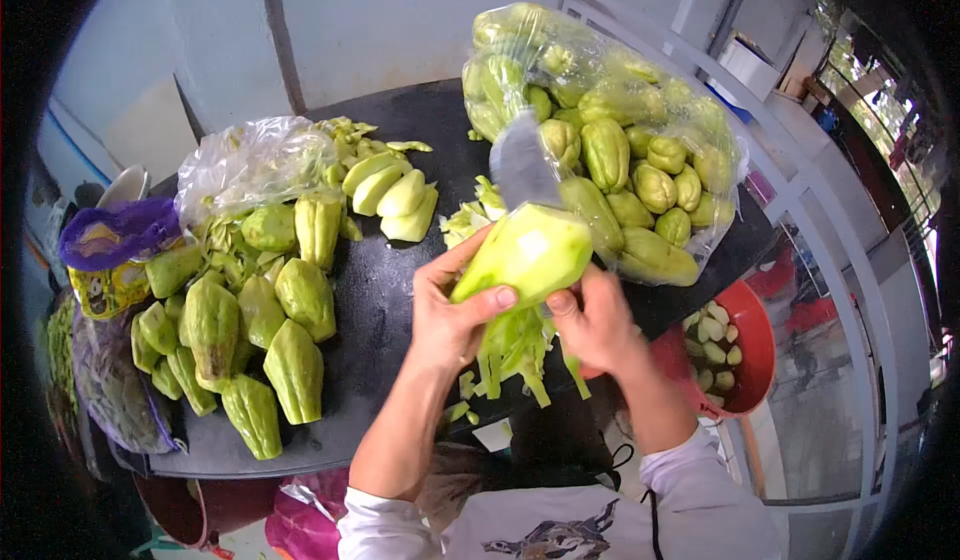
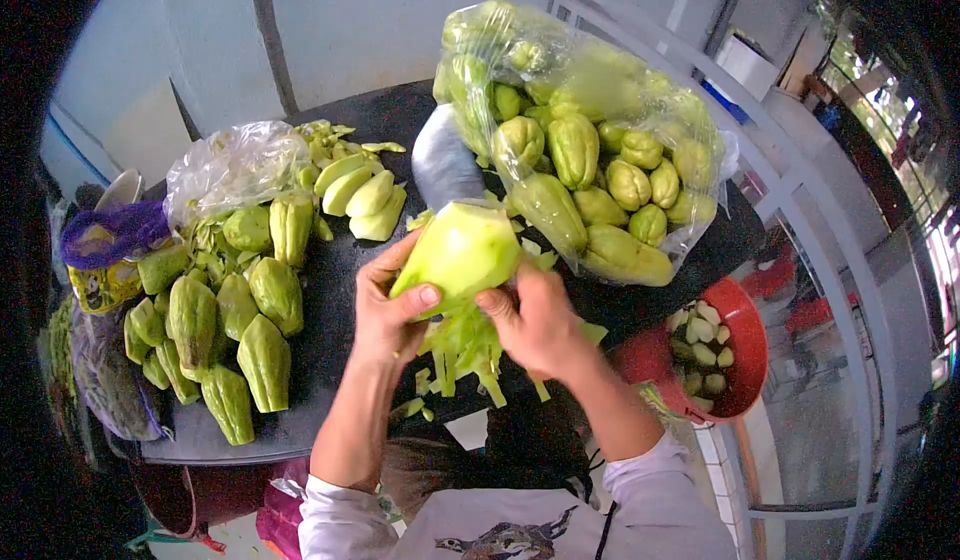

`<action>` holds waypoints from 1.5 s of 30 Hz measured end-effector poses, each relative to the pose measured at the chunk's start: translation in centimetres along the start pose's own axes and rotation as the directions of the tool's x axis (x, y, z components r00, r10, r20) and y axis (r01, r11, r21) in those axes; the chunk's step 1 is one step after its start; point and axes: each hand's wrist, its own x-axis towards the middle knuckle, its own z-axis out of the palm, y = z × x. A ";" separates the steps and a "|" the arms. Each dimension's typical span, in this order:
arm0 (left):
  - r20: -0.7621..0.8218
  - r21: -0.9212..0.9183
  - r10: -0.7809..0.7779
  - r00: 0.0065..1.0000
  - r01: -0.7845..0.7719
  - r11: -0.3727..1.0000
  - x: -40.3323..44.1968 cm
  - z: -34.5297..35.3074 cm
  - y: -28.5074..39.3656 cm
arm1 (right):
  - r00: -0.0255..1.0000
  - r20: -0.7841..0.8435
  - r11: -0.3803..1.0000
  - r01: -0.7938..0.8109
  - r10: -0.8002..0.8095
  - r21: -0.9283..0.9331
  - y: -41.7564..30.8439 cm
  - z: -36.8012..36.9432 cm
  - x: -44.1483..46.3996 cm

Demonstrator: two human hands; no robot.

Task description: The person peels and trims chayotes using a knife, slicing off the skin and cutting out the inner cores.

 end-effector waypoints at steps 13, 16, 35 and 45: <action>-0.071 0.140 -0.064 0.995 0.074 0.987 -0.3 -1.2 2.3 | 1.000 0.002 0.982 0.003 -0.004 0.187 -0.1 1.8 0.2; -0.059 0.060 -0.023 0.998 0.027 0.998 -0.3 -0.6 1.2 | 0.999 -0.027 0.988 0.026 -0.022 0.150 0.4 2.3 0.0; -0.190 -0.057 0.100 0.977 -0.112 0.992 0.2 -0.1 0.1 | 0.986 -0.163 0.998 0.036 -0.026 0.060 0.8 3.7 0.1; -0.126 0.077 -0.138 0.982 0.148 0.986 0.0 -1.2 2.0 | 0.997 -0.076 1.000 -0.007 0.006 -0.017 0.7 3.6 -0.4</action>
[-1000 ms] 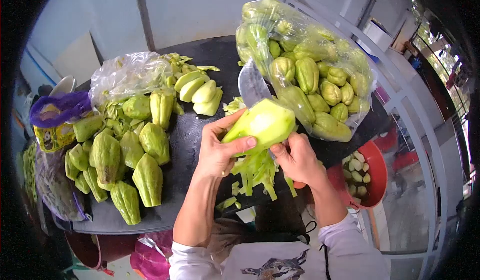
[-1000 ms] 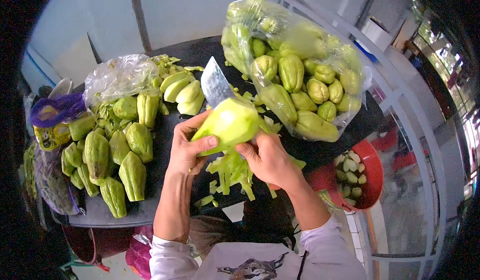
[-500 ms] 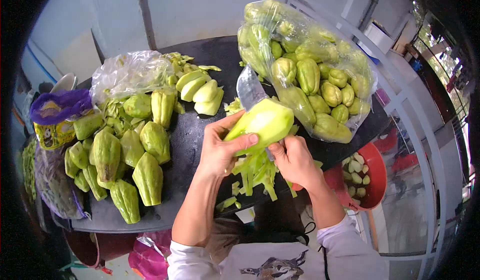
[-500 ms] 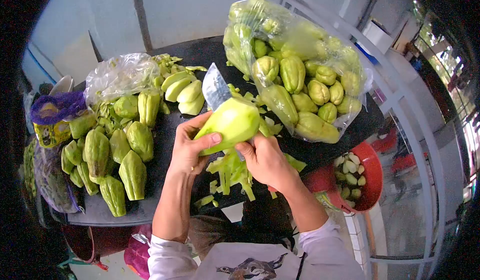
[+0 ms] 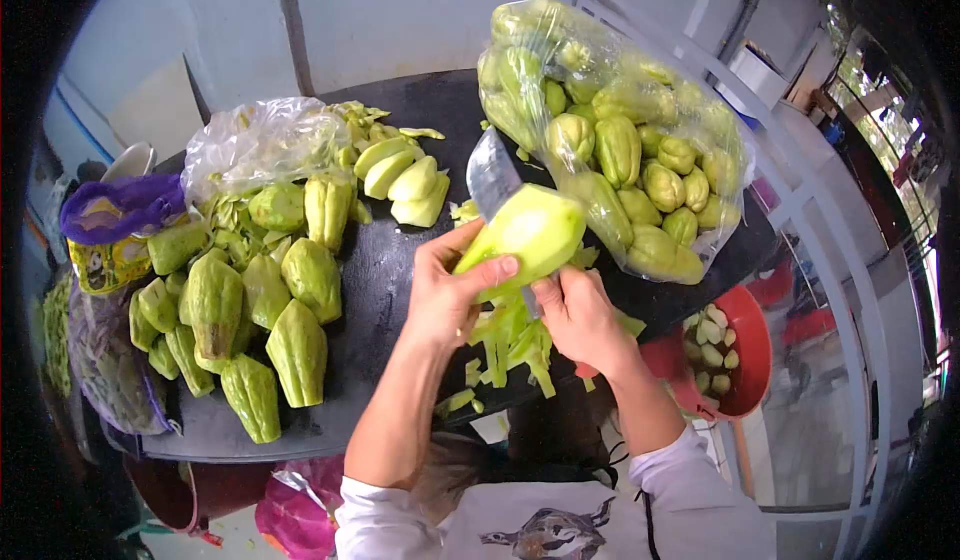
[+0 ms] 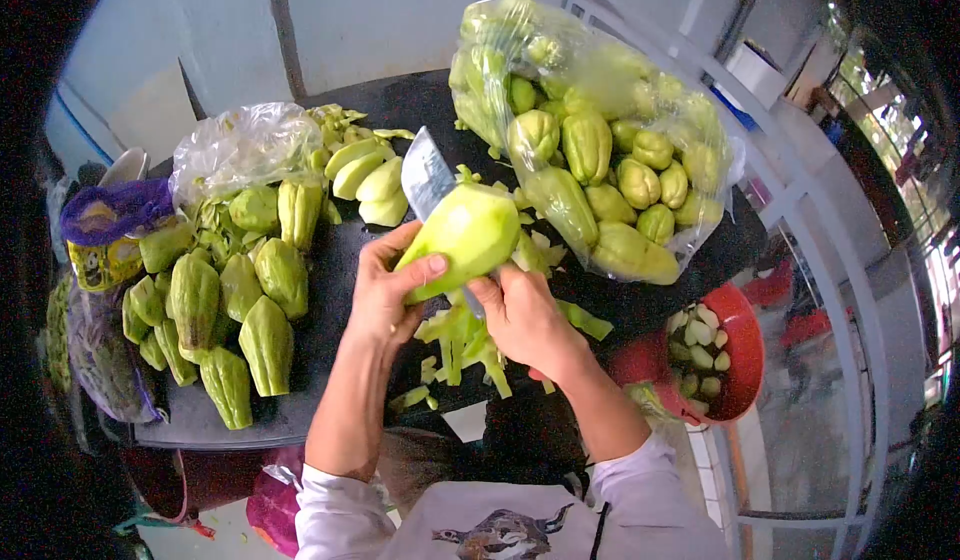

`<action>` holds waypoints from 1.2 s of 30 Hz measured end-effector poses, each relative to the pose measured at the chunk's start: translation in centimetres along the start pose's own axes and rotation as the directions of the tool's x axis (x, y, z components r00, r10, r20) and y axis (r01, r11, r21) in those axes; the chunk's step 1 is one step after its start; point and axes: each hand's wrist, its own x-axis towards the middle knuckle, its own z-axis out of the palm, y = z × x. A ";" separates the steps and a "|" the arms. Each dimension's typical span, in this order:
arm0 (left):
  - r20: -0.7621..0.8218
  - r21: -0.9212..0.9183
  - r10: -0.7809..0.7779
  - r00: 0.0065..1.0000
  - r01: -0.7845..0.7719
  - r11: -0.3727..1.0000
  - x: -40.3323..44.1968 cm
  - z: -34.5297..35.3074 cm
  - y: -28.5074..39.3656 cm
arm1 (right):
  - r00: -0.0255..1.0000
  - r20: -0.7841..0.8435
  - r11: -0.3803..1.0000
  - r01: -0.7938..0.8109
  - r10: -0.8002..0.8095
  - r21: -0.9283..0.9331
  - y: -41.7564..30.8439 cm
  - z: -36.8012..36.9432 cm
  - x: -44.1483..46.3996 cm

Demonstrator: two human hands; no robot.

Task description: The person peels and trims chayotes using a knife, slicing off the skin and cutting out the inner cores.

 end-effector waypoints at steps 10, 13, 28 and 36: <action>-0.063 -0.066 0.081 0.995 -0.085 0.994 0.2 0.6 -1.4 | 0.972 0.210 0.995 -0.097 0.102 -0.030 -0.9 -0.9 0.7; -0.149 -0.200 0.237 0.960 -0.264 0.943 0.3 1.7 -3.0 | 0.998 -0.045 0.999 -0.038 0.038 0.003 0.0 1.9 -0.1; -0.115 -0.100 0.037 0.993 -0.049 0.994 0.0 0.6 -1.3 | 0.921 0.364 0.990 -0.111 0.137 -0.091 -1.2 -1.0 1.9; -0.168 -0.233 0.099 0.981 -0.137 0.963 0.1 0.8 -2.3 | 0.952 0.273 0.988 -0.152 0.138 0.032 -0.9 1.0 1.2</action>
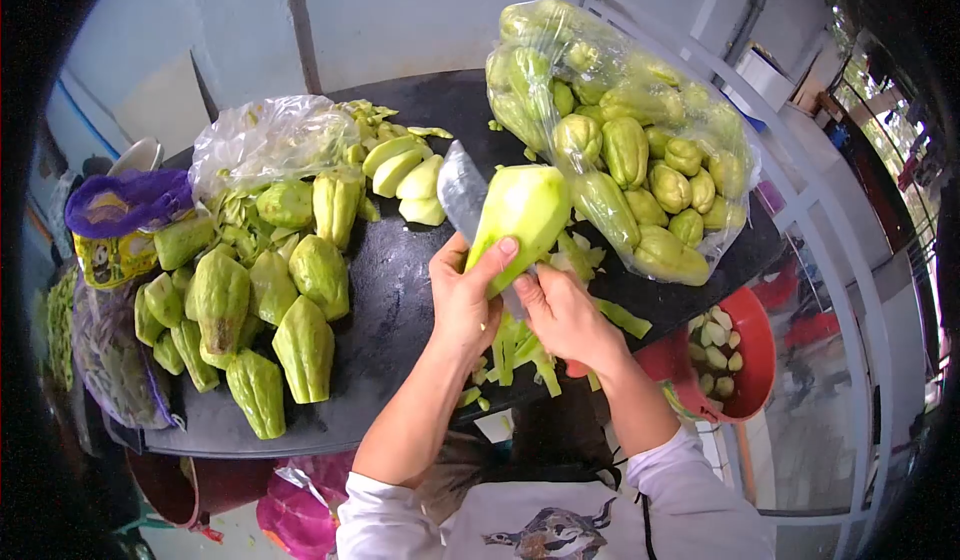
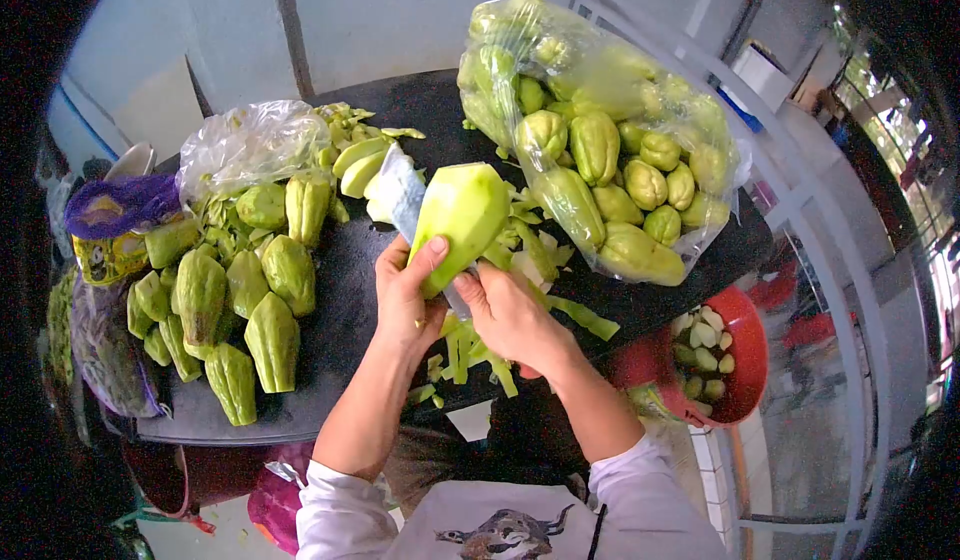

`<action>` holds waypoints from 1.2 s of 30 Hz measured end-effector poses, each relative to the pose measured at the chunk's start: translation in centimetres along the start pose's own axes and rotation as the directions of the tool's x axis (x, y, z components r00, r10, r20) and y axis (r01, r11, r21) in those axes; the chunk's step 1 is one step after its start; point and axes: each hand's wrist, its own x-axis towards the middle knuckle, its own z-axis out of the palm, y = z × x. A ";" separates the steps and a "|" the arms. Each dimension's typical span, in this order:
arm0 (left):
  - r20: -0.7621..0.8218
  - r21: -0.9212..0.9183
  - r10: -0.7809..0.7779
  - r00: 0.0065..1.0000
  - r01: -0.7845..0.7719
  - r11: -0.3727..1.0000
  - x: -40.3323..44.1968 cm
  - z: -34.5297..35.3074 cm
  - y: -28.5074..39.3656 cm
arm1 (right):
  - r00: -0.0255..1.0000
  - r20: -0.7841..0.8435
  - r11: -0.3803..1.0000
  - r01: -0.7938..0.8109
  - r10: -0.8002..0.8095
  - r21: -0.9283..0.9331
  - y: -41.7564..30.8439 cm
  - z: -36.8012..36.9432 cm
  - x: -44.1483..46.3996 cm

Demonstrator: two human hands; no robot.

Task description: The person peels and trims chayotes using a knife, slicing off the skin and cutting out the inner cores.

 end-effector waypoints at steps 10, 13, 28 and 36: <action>0.203 -0.401 -0.020 0.979 0.102 0.910 0.6 -1.5 0.7 | 0.965 0.221 0.990 0.137 -0.138 0.017 0.1 -1.2 1.0; 0.014 -0.389 0.017 1.000 -0.010 0.921 0.4 -1.1 0.3 | 0.984 0.107 0.988 0.146 -0.139 -0.052 -1.1 -1.3 0.9; -0.213 -0.296 0.117 0.970 -0.179 0.938 1.8 -2.2 -0.8 | 0.998 -0.024 0.970 0.052 -0.059 -0.236 -1.5 1.5 2.0; -0.208 -0.288 0.161 0.965 -0.218 0.933 2.2 -2.5 -0.2 | 0.997 0.002 0.997 0.075 -0.075 -0.028 -1.6 2.0 1.7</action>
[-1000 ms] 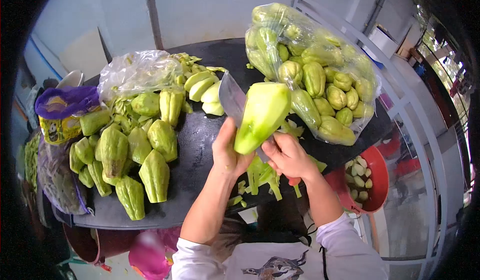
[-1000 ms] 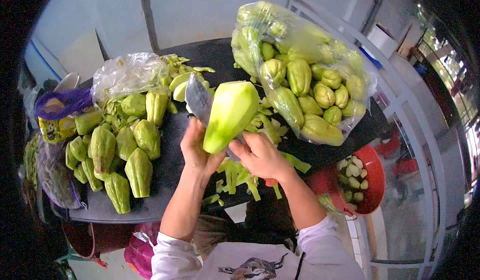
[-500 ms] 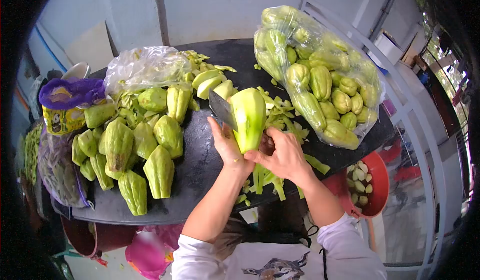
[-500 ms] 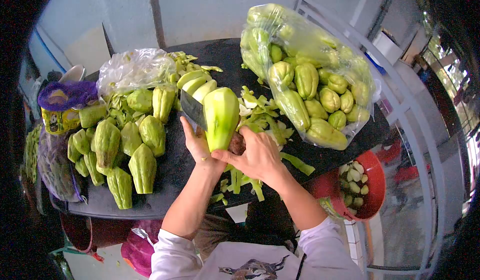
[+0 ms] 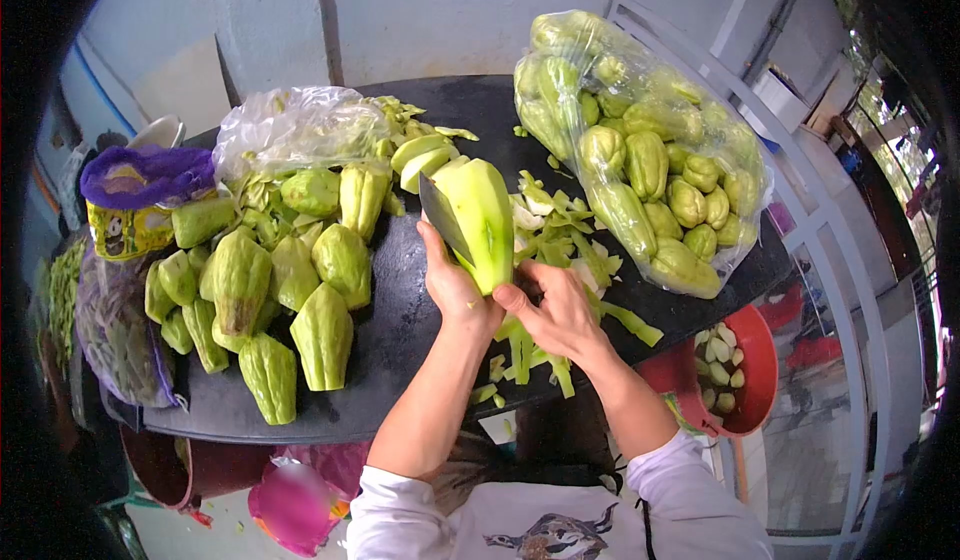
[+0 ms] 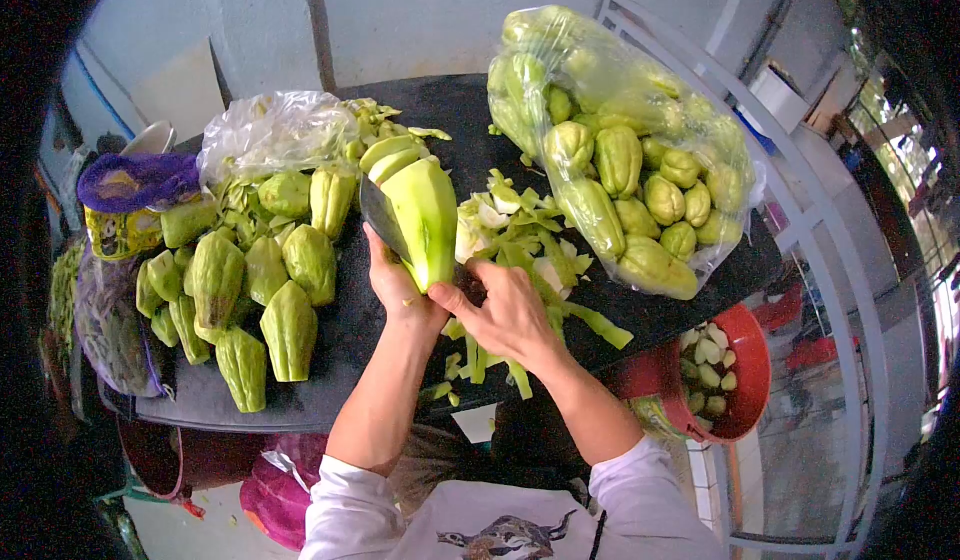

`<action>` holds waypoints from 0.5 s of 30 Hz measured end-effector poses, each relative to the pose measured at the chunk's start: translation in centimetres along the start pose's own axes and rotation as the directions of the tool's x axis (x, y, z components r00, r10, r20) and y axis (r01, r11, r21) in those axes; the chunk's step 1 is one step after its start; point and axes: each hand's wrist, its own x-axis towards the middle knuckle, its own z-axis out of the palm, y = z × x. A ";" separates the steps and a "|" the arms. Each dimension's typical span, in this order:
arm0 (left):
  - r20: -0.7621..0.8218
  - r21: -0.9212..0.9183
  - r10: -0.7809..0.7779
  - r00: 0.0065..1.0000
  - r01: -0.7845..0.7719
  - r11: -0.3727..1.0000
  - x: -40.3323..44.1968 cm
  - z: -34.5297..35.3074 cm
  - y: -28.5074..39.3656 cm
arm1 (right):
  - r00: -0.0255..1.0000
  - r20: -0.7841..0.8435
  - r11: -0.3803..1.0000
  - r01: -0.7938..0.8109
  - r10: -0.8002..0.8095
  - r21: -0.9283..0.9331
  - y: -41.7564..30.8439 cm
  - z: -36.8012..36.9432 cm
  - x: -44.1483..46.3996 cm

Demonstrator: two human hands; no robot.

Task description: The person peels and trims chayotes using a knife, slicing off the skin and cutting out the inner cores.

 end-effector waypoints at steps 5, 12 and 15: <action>0.061 0.125 0.188 0.980 -0.194 0.973 0.4 0.5 0.2 | 0.993 0.035 0.994 -0.111 0.111 0.002 0.1 0.4 0.1; 0.082 0.252 0.293 0.952 -0.305 0.919 2.4 -1.6 0.3 | 0.970 0.090 0.969 -0.232 0.224 0.085 0.4 1.3 -0.7; 0.066 0.112 0.079 0.995 -0.086 0.990 2.7 -2.0 0.0 | 0.942 0.165 0.889 -0.332 0.293 0.314 0.9 0.5 -1.1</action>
